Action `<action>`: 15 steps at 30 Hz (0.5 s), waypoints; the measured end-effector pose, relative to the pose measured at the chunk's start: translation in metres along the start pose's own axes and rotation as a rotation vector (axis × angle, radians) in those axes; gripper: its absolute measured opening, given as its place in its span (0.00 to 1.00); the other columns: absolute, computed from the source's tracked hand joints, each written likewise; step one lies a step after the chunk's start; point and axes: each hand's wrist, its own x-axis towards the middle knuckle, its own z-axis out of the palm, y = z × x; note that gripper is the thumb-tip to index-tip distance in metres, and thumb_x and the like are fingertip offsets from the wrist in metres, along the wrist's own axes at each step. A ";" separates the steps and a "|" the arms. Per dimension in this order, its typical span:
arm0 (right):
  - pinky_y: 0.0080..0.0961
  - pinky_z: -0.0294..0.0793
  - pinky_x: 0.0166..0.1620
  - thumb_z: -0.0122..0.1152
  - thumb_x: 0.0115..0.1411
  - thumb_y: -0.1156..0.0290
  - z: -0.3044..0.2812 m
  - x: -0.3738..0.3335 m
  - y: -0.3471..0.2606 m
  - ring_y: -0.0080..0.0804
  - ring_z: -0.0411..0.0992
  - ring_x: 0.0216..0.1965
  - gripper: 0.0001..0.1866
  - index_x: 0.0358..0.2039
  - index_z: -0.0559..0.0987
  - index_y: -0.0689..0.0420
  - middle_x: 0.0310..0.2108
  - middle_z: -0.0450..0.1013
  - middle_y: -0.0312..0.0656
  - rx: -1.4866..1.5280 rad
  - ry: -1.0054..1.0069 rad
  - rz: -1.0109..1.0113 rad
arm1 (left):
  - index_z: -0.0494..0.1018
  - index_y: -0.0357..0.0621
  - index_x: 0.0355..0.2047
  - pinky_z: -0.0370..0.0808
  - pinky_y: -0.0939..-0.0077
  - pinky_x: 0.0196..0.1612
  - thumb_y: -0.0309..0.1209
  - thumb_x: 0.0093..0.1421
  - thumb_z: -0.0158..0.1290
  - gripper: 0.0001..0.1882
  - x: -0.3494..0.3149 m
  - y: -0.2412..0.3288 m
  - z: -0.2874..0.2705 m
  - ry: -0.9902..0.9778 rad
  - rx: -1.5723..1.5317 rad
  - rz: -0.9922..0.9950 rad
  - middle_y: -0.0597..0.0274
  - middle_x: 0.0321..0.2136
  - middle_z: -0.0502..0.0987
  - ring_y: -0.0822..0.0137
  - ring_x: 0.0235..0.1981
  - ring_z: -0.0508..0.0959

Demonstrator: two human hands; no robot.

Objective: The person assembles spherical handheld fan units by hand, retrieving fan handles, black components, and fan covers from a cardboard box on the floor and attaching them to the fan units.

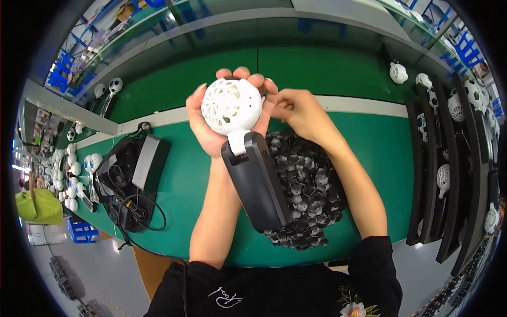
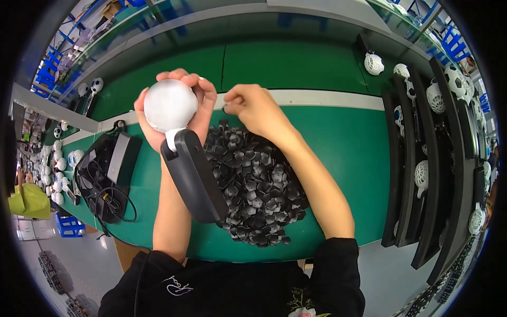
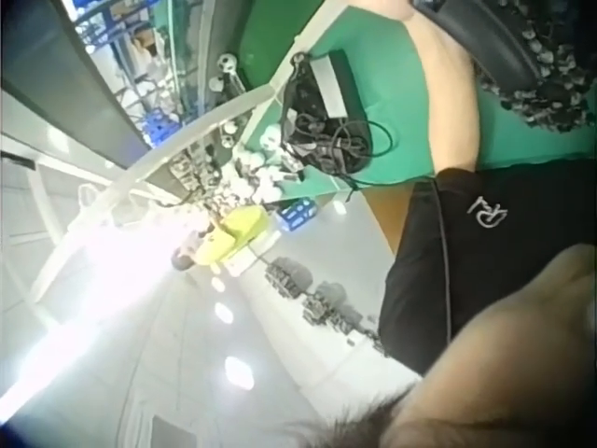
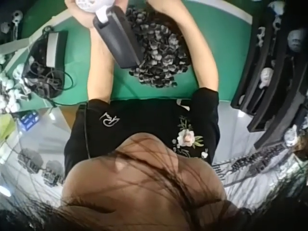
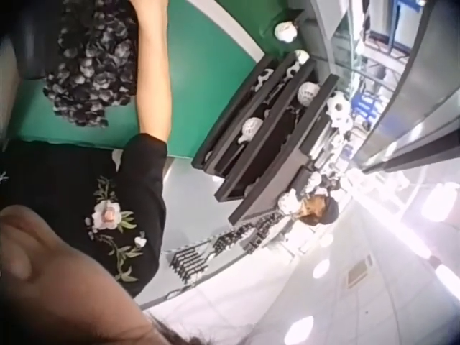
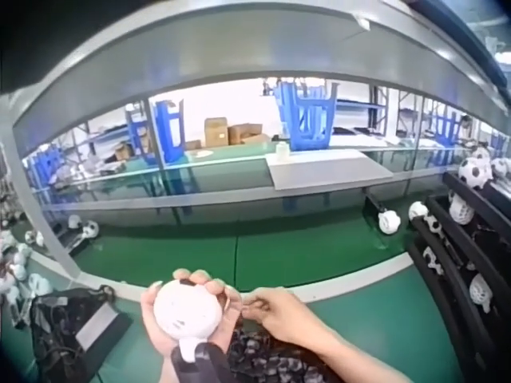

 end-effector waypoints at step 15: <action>0.20 0.75 0.37 0.62 0.47 0.84 0.004 -0.041 -0.078 0.31 0.75 0.31 0.07 0.30 0.78 0.67 0.32 0.76 0.47 0.149 0.564 -0.709 | 0.73 0.46 0.34 0.67 0.62 0.46 0.41 0.51 0.45 0.16 -0.007 -0.009 0.017 0.070 0.166 0.171 0.58 0.33 0.73 0.59 0.35 0.72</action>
